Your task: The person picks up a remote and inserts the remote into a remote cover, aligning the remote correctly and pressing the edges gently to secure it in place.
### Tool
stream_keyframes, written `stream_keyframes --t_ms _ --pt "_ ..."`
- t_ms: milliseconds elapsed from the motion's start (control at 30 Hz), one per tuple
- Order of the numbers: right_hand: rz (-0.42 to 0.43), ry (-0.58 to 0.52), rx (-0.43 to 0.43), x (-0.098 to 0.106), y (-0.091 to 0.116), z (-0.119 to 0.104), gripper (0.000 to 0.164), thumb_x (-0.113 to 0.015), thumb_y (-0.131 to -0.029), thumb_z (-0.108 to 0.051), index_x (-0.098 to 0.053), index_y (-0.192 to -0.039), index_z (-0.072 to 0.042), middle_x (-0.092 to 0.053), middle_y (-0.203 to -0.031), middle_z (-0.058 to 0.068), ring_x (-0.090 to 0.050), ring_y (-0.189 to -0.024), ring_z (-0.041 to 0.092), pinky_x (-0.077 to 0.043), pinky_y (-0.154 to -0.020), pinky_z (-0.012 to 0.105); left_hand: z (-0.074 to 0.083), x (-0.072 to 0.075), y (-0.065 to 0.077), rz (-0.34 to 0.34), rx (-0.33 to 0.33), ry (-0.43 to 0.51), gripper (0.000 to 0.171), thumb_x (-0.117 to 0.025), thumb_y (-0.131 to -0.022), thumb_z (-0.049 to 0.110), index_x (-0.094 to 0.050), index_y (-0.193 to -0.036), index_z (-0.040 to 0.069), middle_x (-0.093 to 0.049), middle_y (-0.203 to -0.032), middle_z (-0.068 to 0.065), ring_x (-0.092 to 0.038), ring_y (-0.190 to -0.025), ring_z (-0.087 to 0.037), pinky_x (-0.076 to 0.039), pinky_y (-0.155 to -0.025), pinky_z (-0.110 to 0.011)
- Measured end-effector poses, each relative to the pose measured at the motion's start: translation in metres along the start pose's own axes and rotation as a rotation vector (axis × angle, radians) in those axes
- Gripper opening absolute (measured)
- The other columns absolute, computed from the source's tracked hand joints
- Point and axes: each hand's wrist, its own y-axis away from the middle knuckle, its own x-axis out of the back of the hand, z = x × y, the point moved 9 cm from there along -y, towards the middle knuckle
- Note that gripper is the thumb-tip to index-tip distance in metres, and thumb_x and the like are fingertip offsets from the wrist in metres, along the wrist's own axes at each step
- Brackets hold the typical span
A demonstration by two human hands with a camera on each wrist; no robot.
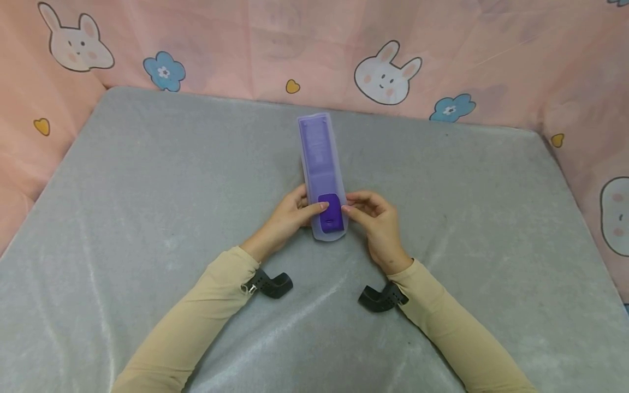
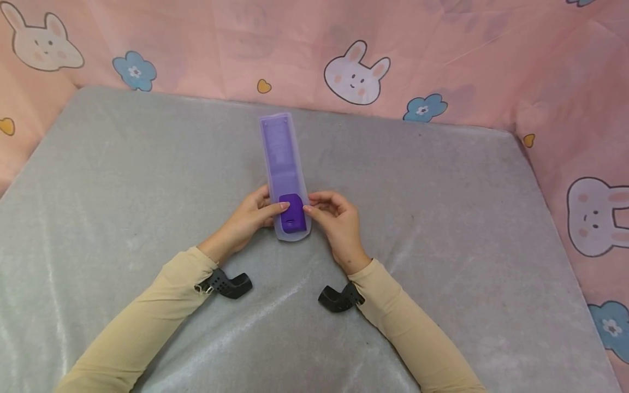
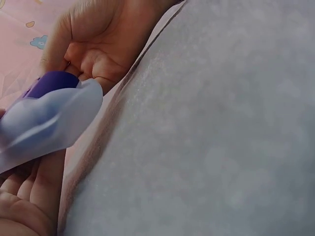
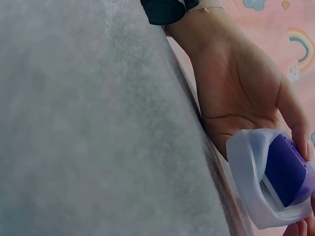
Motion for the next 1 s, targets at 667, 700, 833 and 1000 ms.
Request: stream_keyframes --t_ms 667,700,833,1000 --pt "-0.01 0.068 -0.075 0.0 0.0 0.007 0.013 -0.06 -0.086 0.009 -0.065 -0.088 -0.003 -0.065 -0.081 -0.001 -0.06 -0.072 0.006 -0.052 -0.065 0.02 -0.002 0.001 -0.002 0.005 0.037 0.062 0.044 -0.053 -0.093 0.002 -0.038 -0.134 -0.007 -0.055 -0.123 -0.03 -0.064 -0.093 -0.019 -0.054 -0.083 -0.035" --pt "-0.008 0.07 -0.083 -0.001 0.0 0.007 0.013 -0.059 -0.087 0.009 -0.064 -0.088 -0.003 -0.065 -0.081 -0.001 -0.06 -0.072 0.006 -0.052 -0.065 0.02 -0.003 0.001 -0.002 0.005 0.037 0.065 0.044 -0.053 -0.093 0.001 -0.038 -0.134 -0.008 -0.055 -0.123 -0.03 -0.064 -0.093 -0.019 -0.054 -0.083 -0.035" --pt "-0.003 0.083 -0.111 -0.001 -0.001 0.008 0.012 -0.057 -0.089 0.009 -0.062 -0.089 -0.001 -0.065 -0.08 -0.003 -0.06 -0.071 0.005 -0.051 -0.066 0.019 -0.004 0.002 -0.003 -0.004 0.035 0.074 0.045 -0.052 -0.093 0.001 -0.038 -0.134 -0.008 -0.054 -0.124 -0.03 -0.064 -0.093 -0.018 -0.054 -0.083 -0.035" --pt "0.001 0.058 -0.129 -0.002 -0.001 0.01 0.019 -0.054 -0.089 0.01 -0.062 -0.085 -0.006 -0.064 -0.077 -0.005 -0.057 -0.07 0.004 -0.049 -0.066 0.017 -0.003 0.0 -0.003 -0.036 0.023 0.091 0.046 -0.05 -0.093 0.001 -0.037 -0.135 -0.009 -0.053 -0.125 -0.031 -0.064 -0.091 -0.015 -0.054 -0.083 -0.035"
